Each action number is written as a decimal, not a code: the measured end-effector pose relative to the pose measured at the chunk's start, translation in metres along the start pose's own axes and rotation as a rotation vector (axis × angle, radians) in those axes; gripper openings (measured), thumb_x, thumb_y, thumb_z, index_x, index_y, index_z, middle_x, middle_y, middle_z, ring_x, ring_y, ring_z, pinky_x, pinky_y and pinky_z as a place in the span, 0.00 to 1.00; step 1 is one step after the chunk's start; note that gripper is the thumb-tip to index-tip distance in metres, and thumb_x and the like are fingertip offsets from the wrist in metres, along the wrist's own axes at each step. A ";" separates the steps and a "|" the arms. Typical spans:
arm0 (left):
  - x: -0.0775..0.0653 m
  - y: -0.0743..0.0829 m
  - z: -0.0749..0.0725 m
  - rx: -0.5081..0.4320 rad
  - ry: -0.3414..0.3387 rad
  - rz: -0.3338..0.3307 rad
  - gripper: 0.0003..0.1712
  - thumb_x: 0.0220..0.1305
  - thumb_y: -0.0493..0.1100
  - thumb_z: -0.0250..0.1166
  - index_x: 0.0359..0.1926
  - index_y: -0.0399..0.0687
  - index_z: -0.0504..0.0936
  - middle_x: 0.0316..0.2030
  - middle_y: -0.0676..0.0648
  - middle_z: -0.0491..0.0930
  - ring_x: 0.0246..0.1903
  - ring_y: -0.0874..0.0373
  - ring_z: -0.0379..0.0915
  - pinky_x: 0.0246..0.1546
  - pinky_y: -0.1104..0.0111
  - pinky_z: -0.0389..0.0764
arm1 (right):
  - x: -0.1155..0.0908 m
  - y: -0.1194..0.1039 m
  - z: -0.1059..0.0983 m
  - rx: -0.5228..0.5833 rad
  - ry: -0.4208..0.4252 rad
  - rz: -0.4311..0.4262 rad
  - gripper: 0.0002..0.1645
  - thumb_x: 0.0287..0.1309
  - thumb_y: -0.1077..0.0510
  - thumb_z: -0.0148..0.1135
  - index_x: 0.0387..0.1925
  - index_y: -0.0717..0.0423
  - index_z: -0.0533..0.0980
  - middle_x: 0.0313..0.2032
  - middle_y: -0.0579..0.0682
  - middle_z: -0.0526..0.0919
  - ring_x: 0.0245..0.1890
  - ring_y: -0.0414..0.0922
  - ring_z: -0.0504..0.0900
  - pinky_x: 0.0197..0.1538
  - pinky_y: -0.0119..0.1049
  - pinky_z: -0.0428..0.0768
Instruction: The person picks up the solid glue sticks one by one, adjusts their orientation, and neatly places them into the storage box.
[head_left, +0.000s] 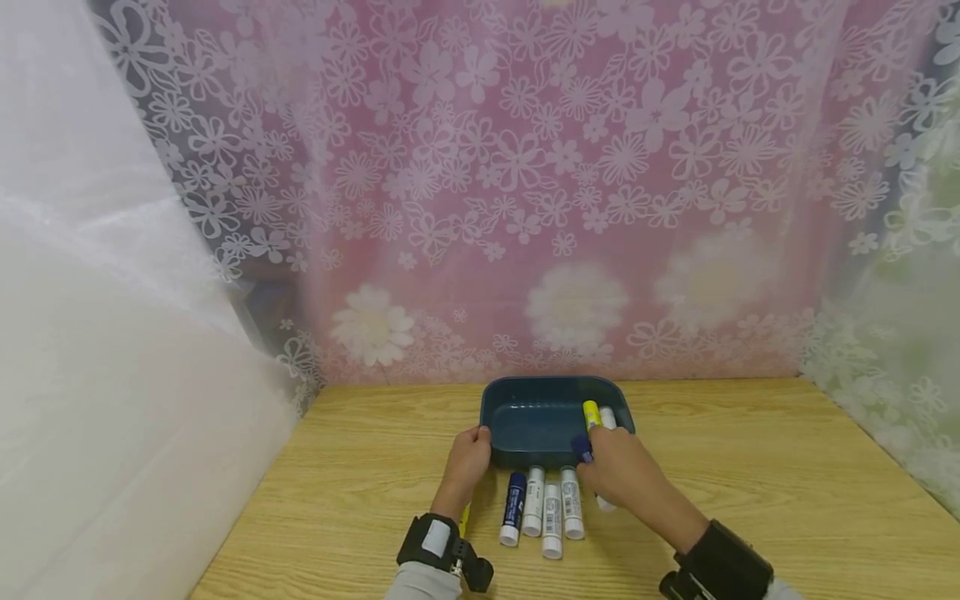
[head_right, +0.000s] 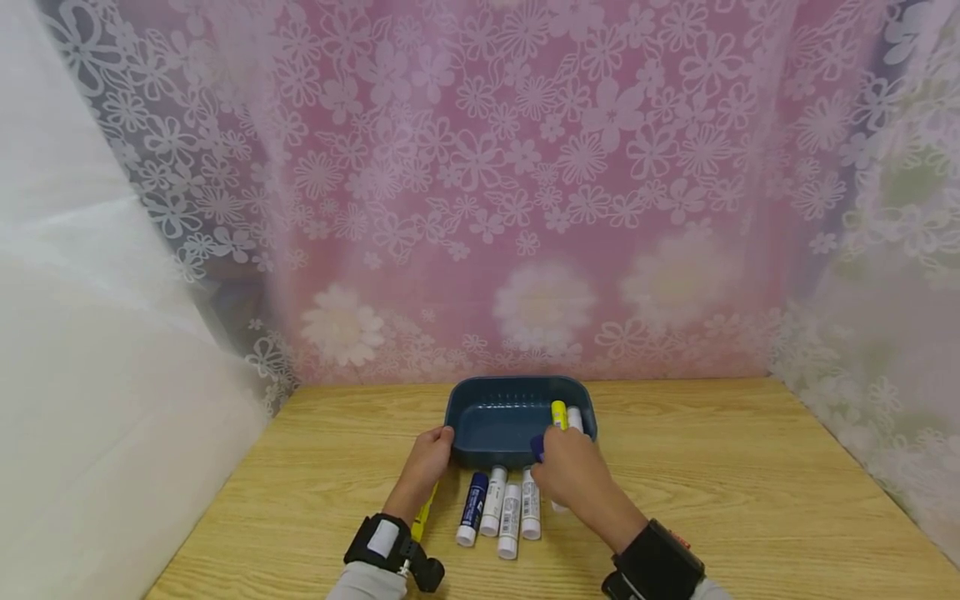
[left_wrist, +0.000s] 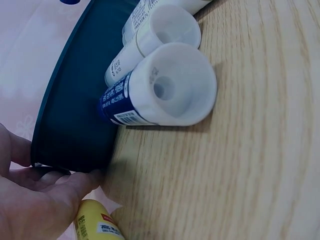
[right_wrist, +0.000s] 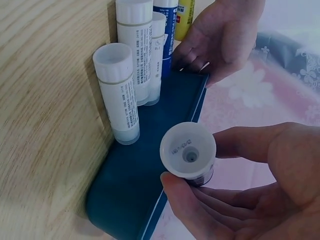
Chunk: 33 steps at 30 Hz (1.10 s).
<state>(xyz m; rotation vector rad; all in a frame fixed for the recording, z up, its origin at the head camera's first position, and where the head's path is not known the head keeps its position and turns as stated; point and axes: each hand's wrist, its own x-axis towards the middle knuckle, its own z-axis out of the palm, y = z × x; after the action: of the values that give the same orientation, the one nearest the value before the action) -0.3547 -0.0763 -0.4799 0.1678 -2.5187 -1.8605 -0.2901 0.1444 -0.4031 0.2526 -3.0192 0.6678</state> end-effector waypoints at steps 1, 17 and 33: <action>0.000 0.000 0.000 0.001 0.000 -0.001 0.25 0.80 0.46 0.47 0.64 0.33 0.77 0.66 0.34 0.74 0.69 0.37 0.66 0.68 0.40 0.66 | 0.000 0.000 -0.001 0.002 -0.002 0.004 0.18 0.53 0.61 0.66 0.42 0.72 0.77 0.26 0.55 0.79 0.20 0.43 0.77 0.22 0.36 0.76; 0.002 0.000 0.000 0.021 0.005 0.009 0.25 0.80 0.46 0.47 0.64 0.34 0.77 0.66 0.35 0.75 0.69 0.37 0.66 0.68 0.41 0.67 | 0.011 0.006 0.000 -0.037 0.039 0.009 0.14 0.52 0.61 0.68 0.36 0.70 0.76 0.24 0.53 0.76 0.19 0.43 0.76 0.22 0.34 0.74; 0.002 -0.002 0.001 0.030 0.014 0.001 0.25 0.80 0.46 0.47 0.64 0.35 0.77 0.66 0.34 0.74 0.69 0.37 0.66 0.67 0.40 0.68 | 0.036 0.005 -0.007 -0.027 0.035 -0.061 0.21 0.56 0.66 0.62 0.16 0.52 0.63 0.12 0.43 0.56 0.12 0.39 0.58 0.20 0.30 0.57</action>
<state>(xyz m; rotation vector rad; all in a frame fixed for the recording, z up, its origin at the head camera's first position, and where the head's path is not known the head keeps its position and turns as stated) -0.3563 -0.0760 -0.4822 0.1796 -2.5376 -1.8153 -0.3260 0.1464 -0.3963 0.3276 -2.9718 0.6192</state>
